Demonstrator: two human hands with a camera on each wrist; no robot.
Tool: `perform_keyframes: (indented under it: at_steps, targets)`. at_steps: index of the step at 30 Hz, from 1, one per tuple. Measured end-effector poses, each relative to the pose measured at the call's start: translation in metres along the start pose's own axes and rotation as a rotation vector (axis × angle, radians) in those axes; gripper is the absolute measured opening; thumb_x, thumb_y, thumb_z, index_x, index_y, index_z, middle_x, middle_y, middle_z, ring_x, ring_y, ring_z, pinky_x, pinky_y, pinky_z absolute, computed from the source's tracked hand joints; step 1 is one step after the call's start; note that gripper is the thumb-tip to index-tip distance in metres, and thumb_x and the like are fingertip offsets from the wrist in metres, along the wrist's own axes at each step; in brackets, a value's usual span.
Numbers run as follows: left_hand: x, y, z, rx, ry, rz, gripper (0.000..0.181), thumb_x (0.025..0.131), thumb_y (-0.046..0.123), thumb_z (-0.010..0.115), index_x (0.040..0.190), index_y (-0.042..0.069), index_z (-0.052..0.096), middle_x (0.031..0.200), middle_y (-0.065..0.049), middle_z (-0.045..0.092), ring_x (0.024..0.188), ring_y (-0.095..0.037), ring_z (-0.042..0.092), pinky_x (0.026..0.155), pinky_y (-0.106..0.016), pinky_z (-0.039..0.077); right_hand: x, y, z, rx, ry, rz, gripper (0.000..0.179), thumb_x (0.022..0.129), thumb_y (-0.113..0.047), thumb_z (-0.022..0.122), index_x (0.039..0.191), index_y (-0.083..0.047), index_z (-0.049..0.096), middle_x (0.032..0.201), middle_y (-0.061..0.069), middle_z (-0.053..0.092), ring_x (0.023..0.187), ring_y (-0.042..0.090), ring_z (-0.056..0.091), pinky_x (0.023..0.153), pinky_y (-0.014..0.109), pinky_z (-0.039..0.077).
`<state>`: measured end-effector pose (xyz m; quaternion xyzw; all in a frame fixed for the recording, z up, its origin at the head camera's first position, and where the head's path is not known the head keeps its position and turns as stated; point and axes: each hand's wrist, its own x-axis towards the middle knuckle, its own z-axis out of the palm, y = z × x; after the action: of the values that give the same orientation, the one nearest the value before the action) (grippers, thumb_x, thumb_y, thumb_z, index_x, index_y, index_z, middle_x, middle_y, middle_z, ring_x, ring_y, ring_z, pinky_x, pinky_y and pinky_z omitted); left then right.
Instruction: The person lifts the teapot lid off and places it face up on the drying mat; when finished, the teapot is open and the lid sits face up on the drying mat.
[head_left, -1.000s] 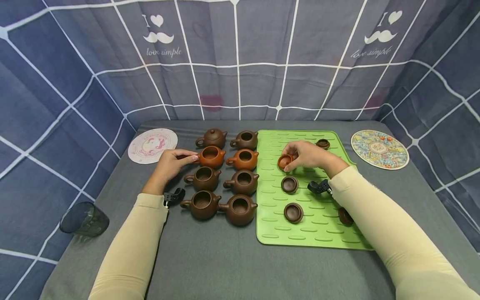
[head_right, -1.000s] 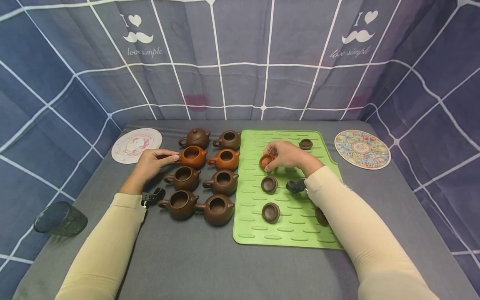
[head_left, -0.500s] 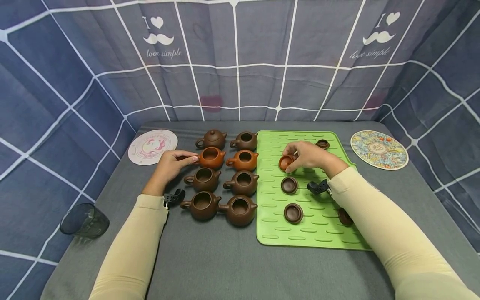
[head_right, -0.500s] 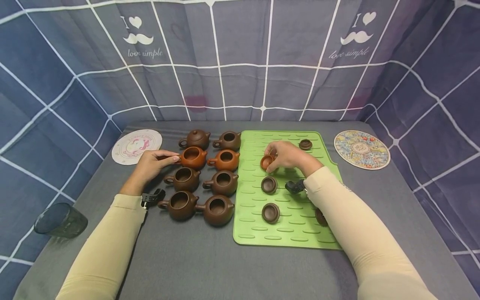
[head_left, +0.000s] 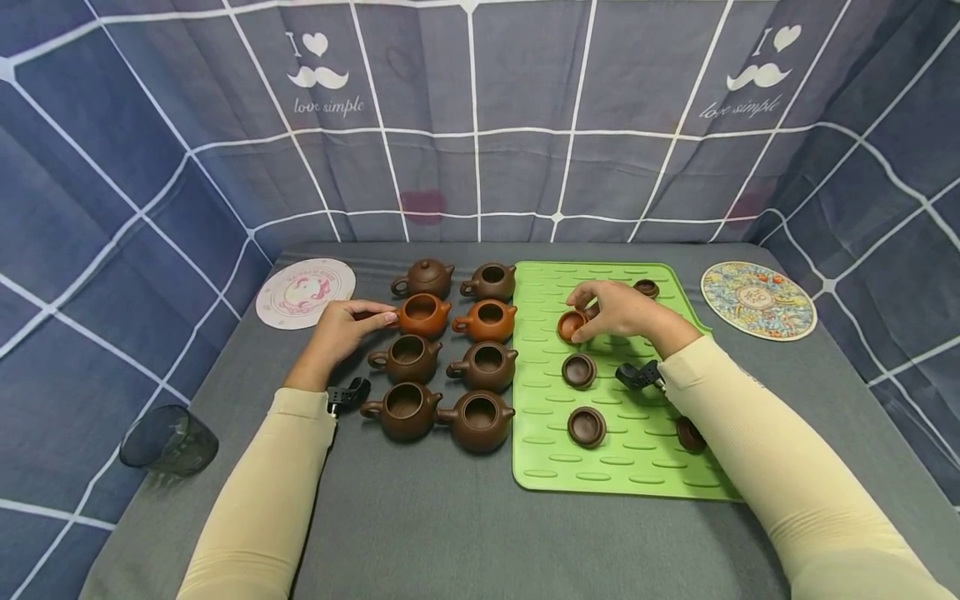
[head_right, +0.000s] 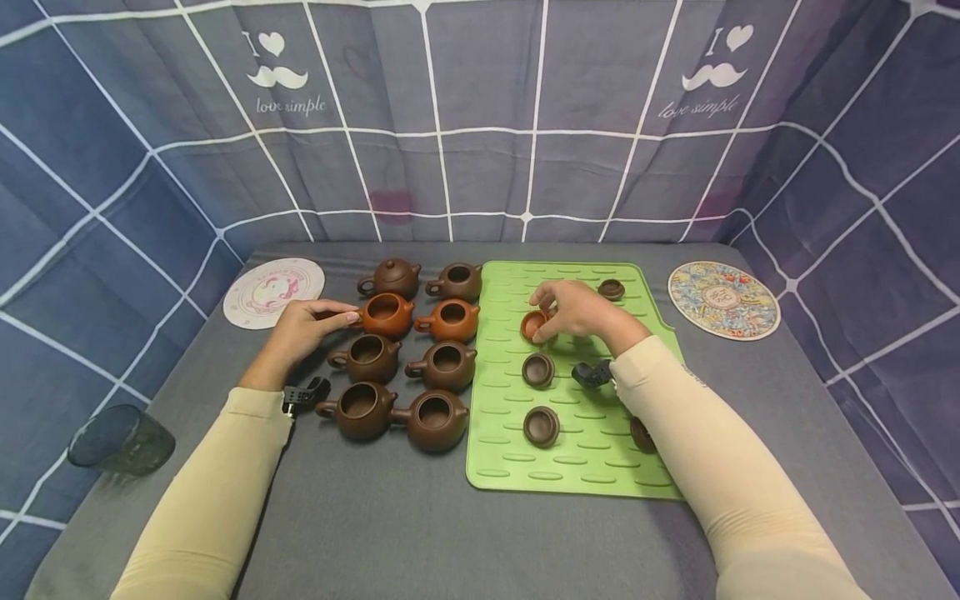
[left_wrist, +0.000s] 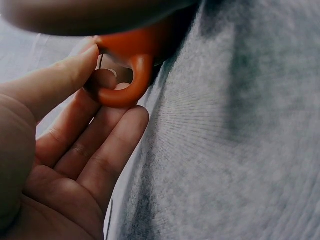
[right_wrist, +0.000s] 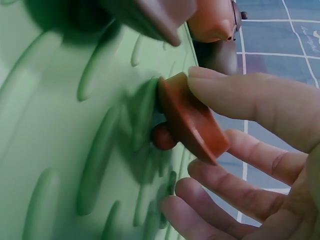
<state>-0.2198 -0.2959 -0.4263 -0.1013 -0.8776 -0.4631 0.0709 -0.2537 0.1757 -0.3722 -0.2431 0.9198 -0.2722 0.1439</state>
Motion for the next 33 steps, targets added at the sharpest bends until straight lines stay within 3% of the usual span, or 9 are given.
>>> perform_keyframes:
  at_steps: [14, 26, 33]
  targets:
    - [0.000, -0.002, 0.001, -0.006, -0.010, -0.008, 0.027, 0.096, 0.025, 0.083, 0.113, 0.005, 0.083, 0.107, -0.009, 0.078, 0.102, -0.020, 0.069, 0.092, -0.030, 0.050, 0.020, -0.027, -0.003, -0.007, 0.030, -0.050, 0.054, 0.093, -0.023, 0.084, 0.136, 0.002, 0.063, 0.131, 0.024, 0.063, 0.120, 0.042, 0.062, 0.100, 0.053, 0.049]
    - [0.003, 0.004, -0.004, 0.033, -0.026, -0.012, 0.030, 0.095, 0.030, 0.083, 0.114, 0.006, 0.083, 0.103, -0.007, 0.078, 0.095, -0.019, 0.070, 0.082, -0.027, 0.052, 0.069, -0.076, -0.006, -0.079, 0.050, -0.146, 0.043, 0.095, -0.024, 0.082, 0.128, 0.000, 0.068, 0.123, 0.020, 0.068, 0.115, 0.037, 0.063, 0.099, 0.050, 0.048]
    - [0.006, 0.014, -0.022, 0.097, 0.038, -0.017, 0.034, 0.097, 0.033, 0.080, 0.116, 0.005, 0.082, 0.112, -0.011, 0.077, 0.097, -0.022, 0.069, 0.079, -0.028, 0.051, 0.100, -0.105, 0.001, -0.166, 0.015, -0.186, 0.041, 0.097, -0.025, 0.079, 0.128, 0.000, 0.069, 0.122, 0.017, 0.067, 0.116, 0.033, 0.059, 0.101, 0.045, 0.046]
